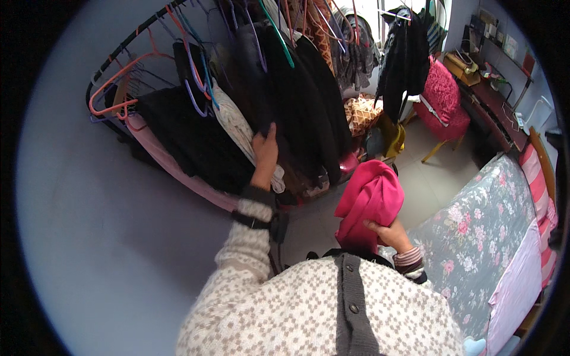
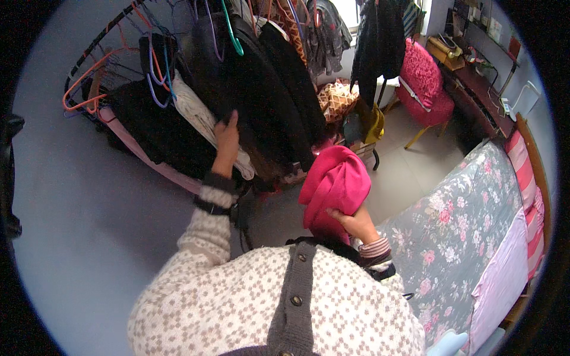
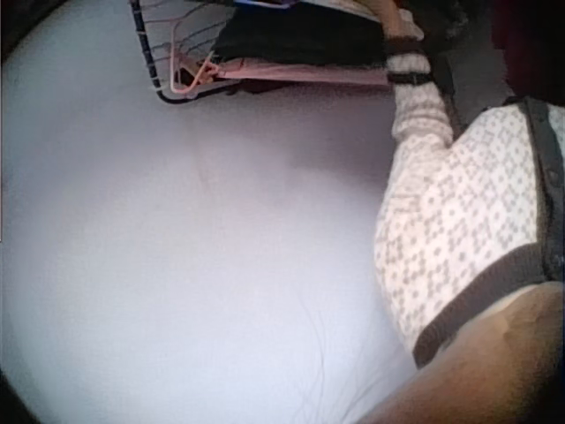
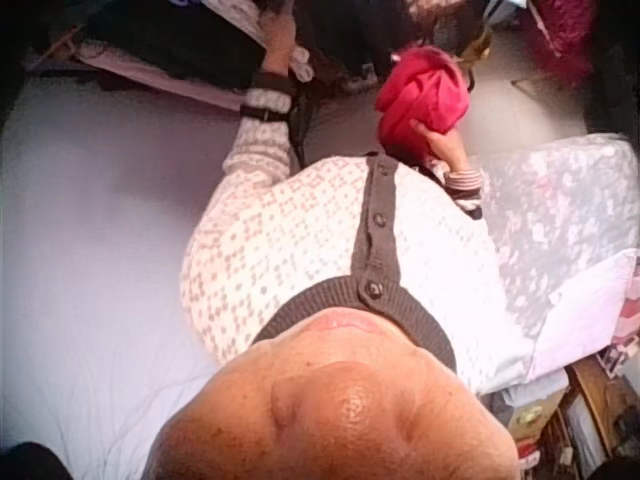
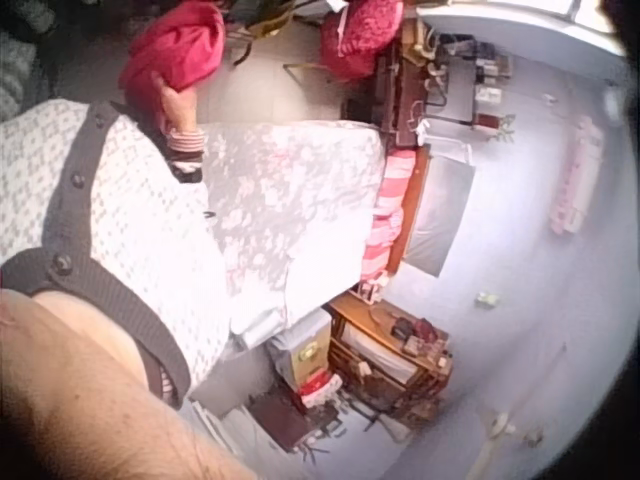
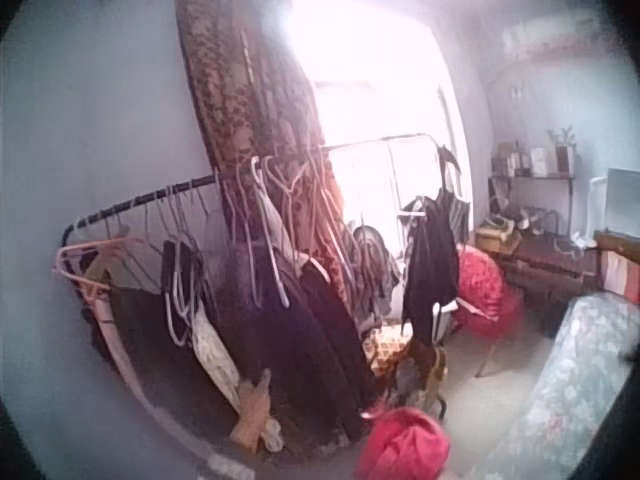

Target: The person closes a washing machine lid, walks through a living area into a bedroom, and removes a pink garment from a clothes rack. They then handle several other garments on hangers, including a black top and a brown sweater, before returning to the washing machine and placing the pink garment inside.

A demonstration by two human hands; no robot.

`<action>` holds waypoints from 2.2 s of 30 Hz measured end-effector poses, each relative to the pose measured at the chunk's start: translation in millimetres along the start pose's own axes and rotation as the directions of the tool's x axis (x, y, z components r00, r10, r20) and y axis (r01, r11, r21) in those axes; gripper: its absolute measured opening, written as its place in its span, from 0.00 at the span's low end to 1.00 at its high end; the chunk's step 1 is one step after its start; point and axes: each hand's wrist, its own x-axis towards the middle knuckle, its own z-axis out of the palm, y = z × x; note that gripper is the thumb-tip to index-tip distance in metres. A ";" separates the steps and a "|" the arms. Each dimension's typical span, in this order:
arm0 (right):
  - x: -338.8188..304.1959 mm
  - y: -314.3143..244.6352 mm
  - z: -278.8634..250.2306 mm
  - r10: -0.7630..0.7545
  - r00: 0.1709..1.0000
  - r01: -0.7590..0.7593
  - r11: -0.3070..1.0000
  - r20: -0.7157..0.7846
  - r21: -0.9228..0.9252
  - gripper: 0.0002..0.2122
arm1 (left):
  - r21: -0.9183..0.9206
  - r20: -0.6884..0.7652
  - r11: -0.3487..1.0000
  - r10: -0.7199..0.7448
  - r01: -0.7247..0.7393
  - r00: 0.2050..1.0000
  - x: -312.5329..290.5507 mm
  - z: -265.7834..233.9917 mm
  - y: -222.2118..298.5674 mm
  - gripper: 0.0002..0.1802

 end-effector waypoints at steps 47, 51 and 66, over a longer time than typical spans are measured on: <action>-1.3 19.7 0.7 -0.057 0.994 0.045 0.991 -0.090 -0.130 0.30 | 0.577 -0.038 0.814 -0.053 0.065 0.998 -42.9 -14.2 -164.8 0.22; -1.7 20.9 6.6 -0.089 0.978 0.078 0.995 -0.187 -0.067 0.29 | 0.504 0.730 0.859 -0.366 -0.091 0.577 -87.7 37.0 -175.1 0.37; -6.3 -7.1 51.1 0.035 0.928 0.075 0.957 -0.370 0.280 0.30 | -0.186 0.966 0.968 0.148 0.171 0.213 -91.6 81.9 -96.7 0.24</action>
